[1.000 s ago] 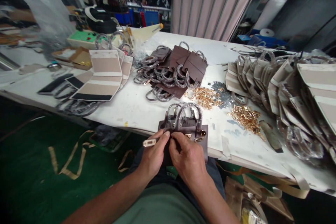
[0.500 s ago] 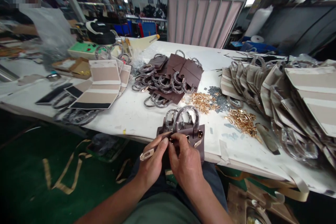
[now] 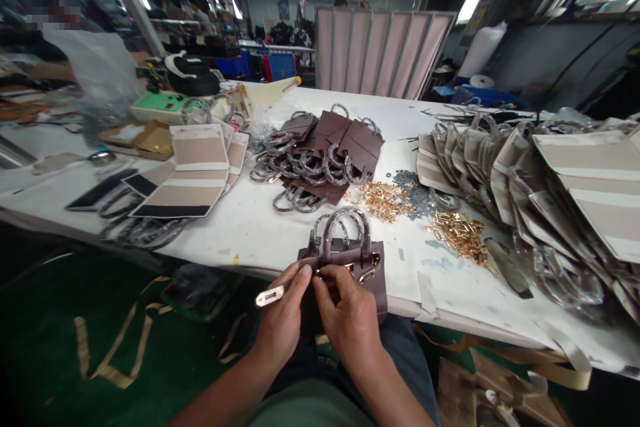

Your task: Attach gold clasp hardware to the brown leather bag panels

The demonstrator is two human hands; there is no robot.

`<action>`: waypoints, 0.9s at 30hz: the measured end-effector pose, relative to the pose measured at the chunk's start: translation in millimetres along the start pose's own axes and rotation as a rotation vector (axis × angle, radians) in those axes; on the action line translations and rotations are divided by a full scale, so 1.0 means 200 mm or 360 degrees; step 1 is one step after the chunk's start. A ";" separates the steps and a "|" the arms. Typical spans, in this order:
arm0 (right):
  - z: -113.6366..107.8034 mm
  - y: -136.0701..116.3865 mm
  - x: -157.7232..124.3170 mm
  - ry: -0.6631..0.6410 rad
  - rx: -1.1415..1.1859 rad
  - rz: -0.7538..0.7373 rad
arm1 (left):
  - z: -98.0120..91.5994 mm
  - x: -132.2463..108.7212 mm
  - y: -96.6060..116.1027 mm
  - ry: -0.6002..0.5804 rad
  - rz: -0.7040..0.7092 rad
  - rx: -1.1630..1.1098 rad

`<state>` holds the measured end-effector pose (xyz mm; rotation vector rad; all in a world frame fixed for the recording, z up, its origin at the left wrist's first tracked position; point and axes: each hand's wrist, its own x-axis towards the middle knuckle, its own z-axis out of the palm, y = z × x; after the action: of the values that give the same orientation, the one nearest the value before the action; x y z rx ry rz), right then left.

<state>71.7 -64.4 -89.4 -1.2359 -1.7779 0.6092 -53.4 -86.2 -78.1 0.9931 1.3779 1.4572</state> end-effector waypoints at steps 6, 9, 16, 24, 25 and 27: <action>0.02 0.04 -0.02 0.0073 -0.0190 -0.0289 | 0.00 0.00 0.00 0.0059 -0.0014 -0.0084; 0.03 0.06 -0.03 0.0081 -0.0186 -0.0428 | 0.00 0.00 -0.01 0.0086 0.0003 -0.0059; 0.06 0.08 -0.04 0.0233 -0.0163 -0.0434 | 0.01 -0.03 0.00 -0.0013 0.0098 0.0042; 0.07 0.06 -0.08 0.0275 -0.0086 -0.0321 | -0.05 -0.02 0.01 -0.0131 0.0046 0.0002; 0.07 0.06 -0.09 0.0265 -0.0103 -0.0354 | -0.06 -0.02 0.01 -0.0085 -0.0026 -0.0109; 0.06 0.07 -0.12 0.0223 -0.0165 -0.0497 | -0.06 0.00 0.02 0.0029 -0.0229 -0.0502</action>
<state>72.5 -80.2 -115.9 -1.0130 -1.8518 0.2487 -65.2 -90.0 -75.9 0.6678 1.1611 1.5191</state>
